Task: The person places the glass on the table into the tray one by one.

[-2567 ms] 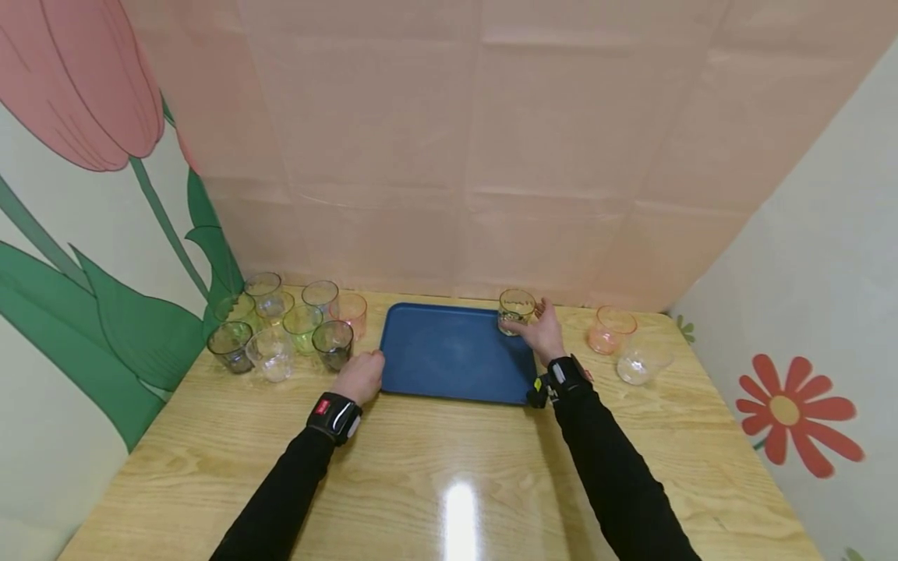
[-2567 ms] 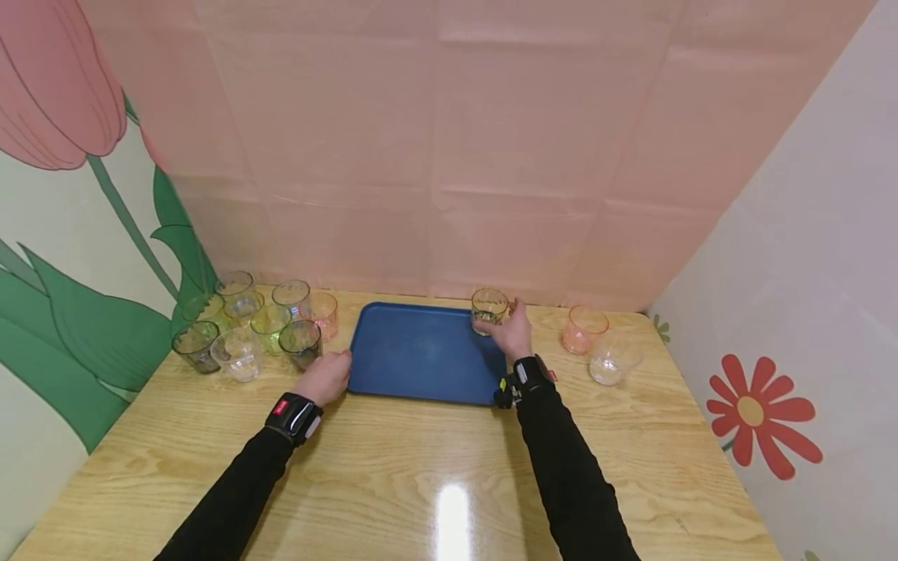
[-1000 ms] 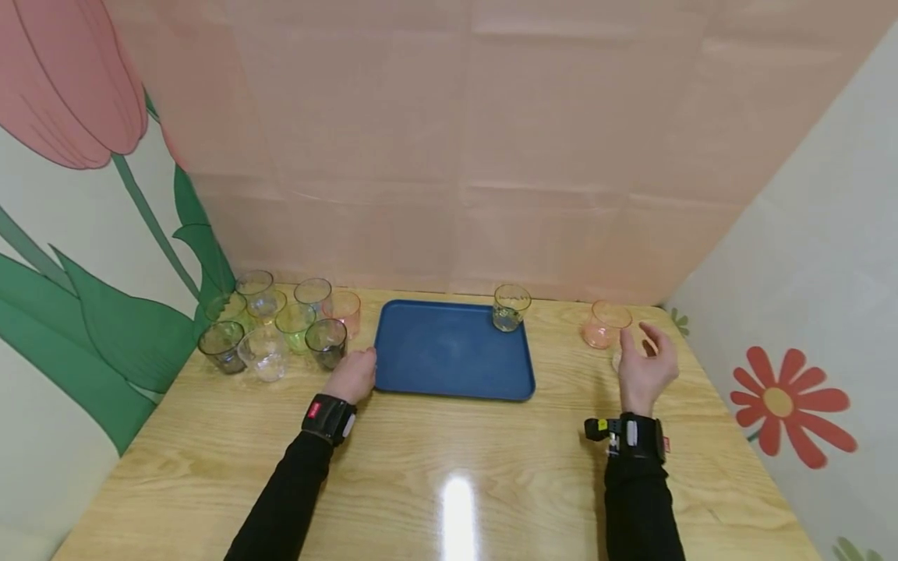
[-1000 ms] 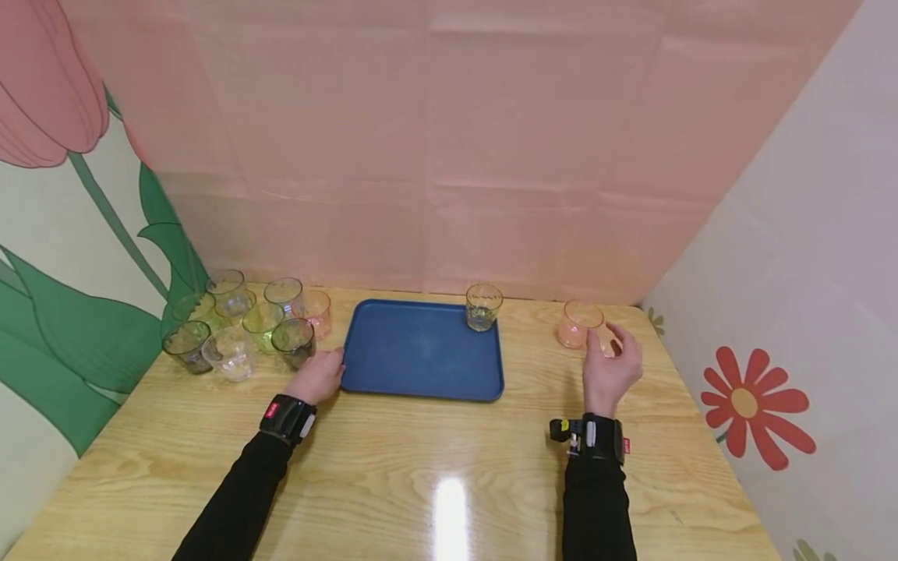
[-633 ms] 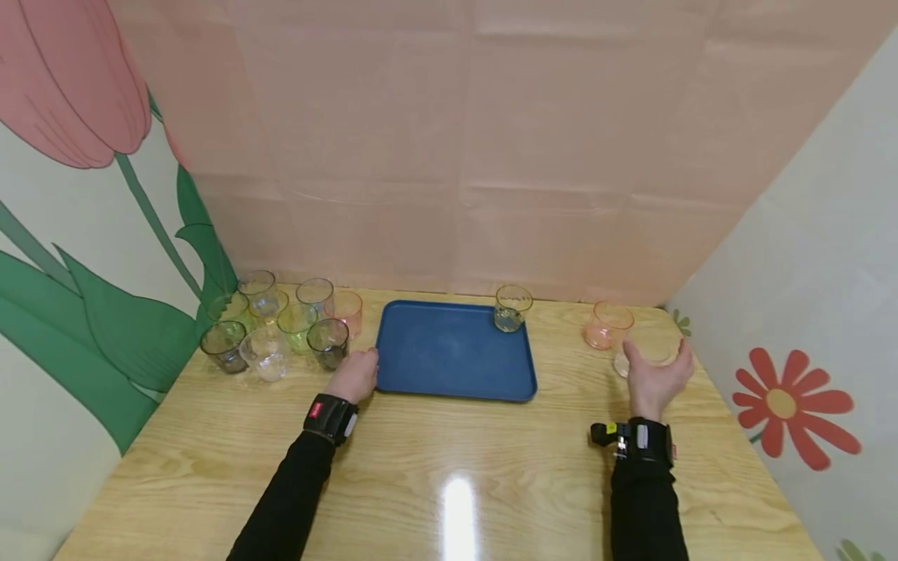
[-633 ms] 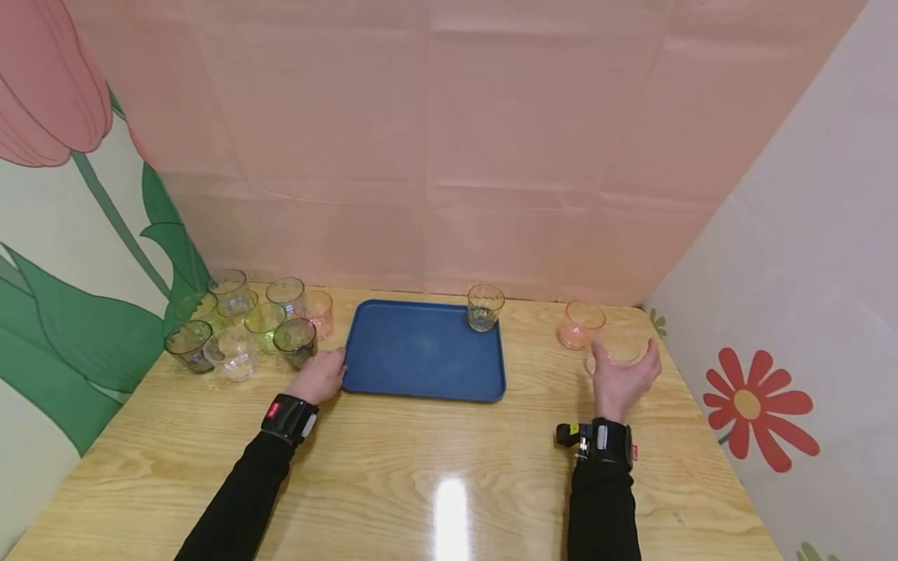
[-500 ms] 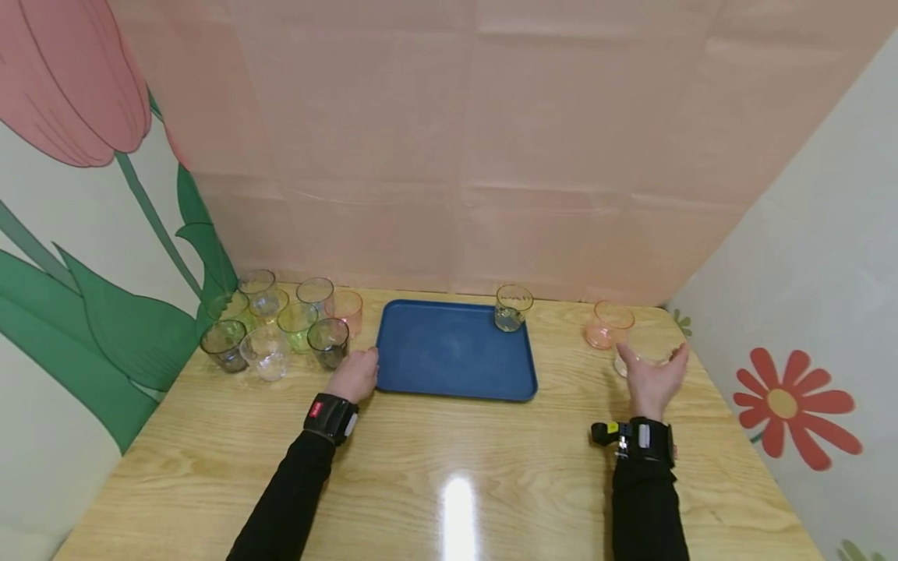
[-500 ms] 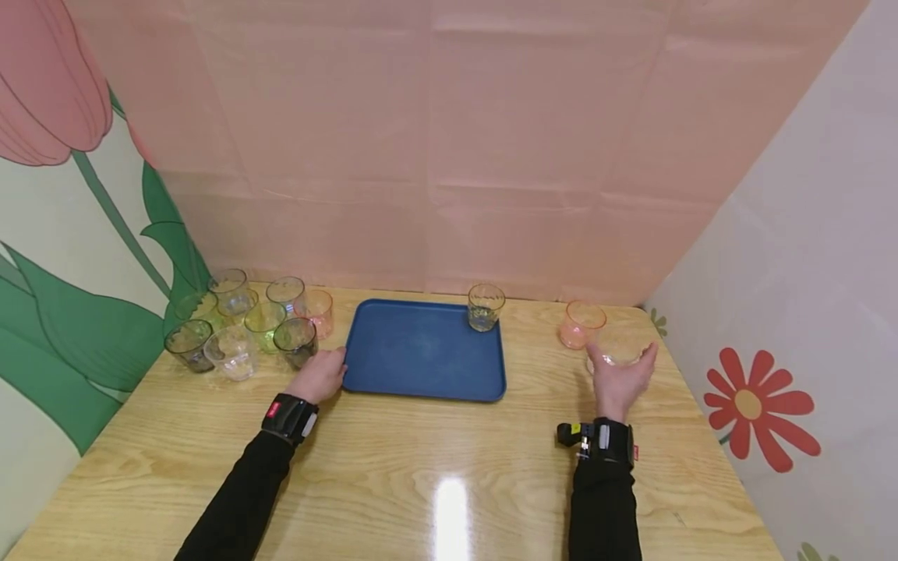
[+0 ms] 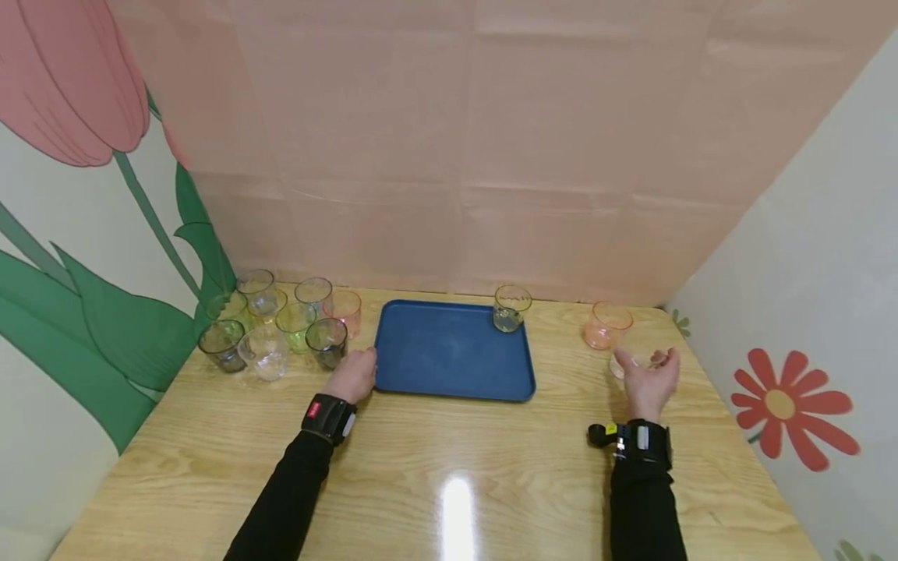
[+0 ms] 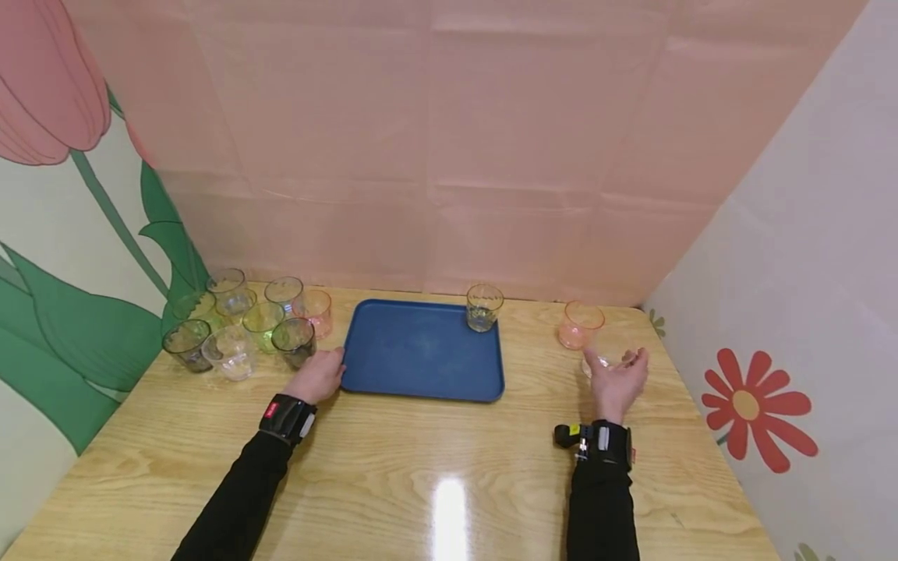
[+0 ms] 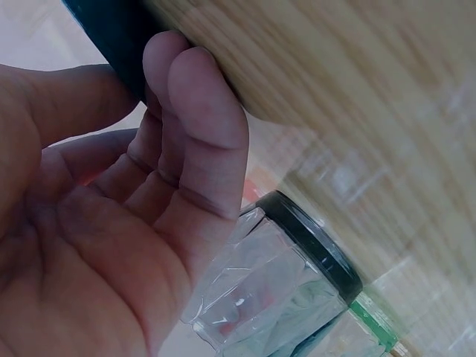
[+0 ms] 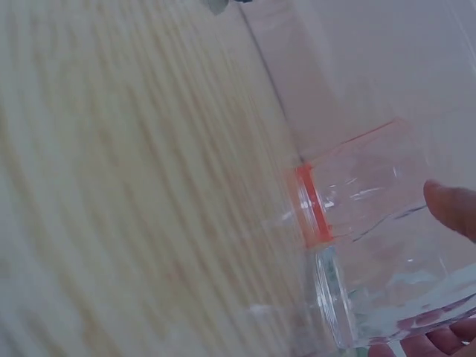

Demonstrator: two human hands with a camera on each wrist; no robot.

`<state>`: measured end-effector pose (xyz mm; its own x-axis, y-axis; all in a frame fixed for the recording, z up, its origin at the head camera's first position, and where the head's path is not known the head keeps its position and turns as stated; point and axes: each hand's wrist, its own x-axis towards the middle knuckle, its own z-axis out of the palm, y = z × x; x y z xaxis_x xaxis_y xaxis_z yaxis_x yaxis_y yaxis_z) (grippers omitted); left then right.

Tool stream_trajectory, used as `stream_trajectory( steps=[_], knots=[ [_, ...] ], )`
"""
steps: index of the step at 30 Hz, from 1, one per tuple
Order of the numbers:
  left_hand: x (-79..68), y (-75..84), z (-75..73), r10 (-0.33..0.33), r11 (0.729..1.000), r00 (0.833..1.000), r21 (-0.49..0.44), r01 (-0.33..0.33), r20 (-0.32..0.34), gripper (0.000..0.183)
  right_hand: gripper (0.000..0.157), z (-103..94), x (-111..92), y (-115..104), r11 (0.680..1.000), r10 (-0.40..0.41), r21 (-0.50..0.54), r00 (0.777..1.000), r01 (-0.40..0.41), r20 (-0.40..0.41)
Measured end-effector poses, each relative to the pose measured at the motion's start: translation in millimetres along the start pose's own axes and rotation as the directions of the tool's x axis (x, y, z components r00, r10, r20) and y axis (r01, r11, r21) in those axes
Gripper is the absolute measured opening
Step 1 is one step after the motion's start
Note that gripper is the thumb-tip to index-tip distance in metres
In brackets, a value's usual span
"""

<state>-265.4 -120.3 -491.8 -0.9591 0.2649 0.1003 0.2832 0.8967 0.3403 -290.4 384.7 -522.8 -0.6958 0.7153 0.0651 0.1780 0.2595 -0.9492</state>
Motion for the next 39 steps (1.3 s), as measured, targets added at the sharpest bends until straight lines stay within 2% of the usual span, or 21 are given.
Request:
stream_trajectory(
  steps=[4,6,11,14,18,22,25,31,33,36,39],
  knots=[
    [1.8,-2.8,0.5,-0.012,1.000,1.000,-0.003,0.012,0.009,0.007,0.096,5.1,-3,-2,0.998,0.017,-0.054,1.000,-0.018,-0.011],
    [2.1,-3.8,1.1,-0.016,1.000,1.000,-0.004,0.016,0.008,0.006,0.094,7.0,-5,-2,0.998,0.050,-0.042,0.999,-0.050,-0.009],
    [3.4,-2.6,1.9,-0.012,1.000,1.000,-0.008,0.012,-0.004,0.005,0.087,7.8,-8,-6,0.979,0.104,0.173,0.993,-0.111,0.049],
    [5.7,-2.0,2.2,-0.001,1.000,1.000,-0.003,0.001,-0.005,0.005,0.083,8.6,-7,-9,0.942,0.084,0.320,0.994,-0.100,0.064],
    [8.7,-1.5,1.5,-0.003,1.000,1.000,-0.001,0.003,0.003,0.006,0.082,11.8,-8,-12,0.895,0.043,0.443,0.998,-0.057,0.043],
    [9.6,-1.7,0.3,-0.001,1.000,1.000,-0.002,0.001,0.006,0.006,0.075,17.1,-17,-18,0.886,0.013,0.464,1.000,-0.015,0.009],
    [8.5,-2.1,0.0,0.004,1.000,1.000,-0.003,-0.004,0.003,0.006,0.073,21.8,-26,-23,0.896,-0.003,0.444,1.000,-0.003,0.013],
    [4.7,-2.4,1.8,0.004,1.000,1.000,0.013,-0.004,-0.008,0.005,0.076,30.4,-42,-32,0.869,-0.049,0.494,0.993,-0.012,0.110],
    [3.7,-1.9,2.9,0.007,1.000,1.000,0.014,-0.007,-0.007,0.005,0.077,33.1,-47,-34,0.866,-0.065,0.499,0.988,-0.012,0.137],
    [1.7,-1.7,4.0,0.017,1.000,1.000,0.013,-0.017,-0.016,0.005,0.077,38.7,-53,-36,0.880,-0.097,0.476,0.979,0.002,0.177],
    [-1.1,-2.2,4.7,0.014,1.000,1.000,0.010,-0.014,-0.024,0.004,0.079,46.4,-59,-36,0.872,-0.127,0.490,0.966,0.000,0.227]
  ],
)
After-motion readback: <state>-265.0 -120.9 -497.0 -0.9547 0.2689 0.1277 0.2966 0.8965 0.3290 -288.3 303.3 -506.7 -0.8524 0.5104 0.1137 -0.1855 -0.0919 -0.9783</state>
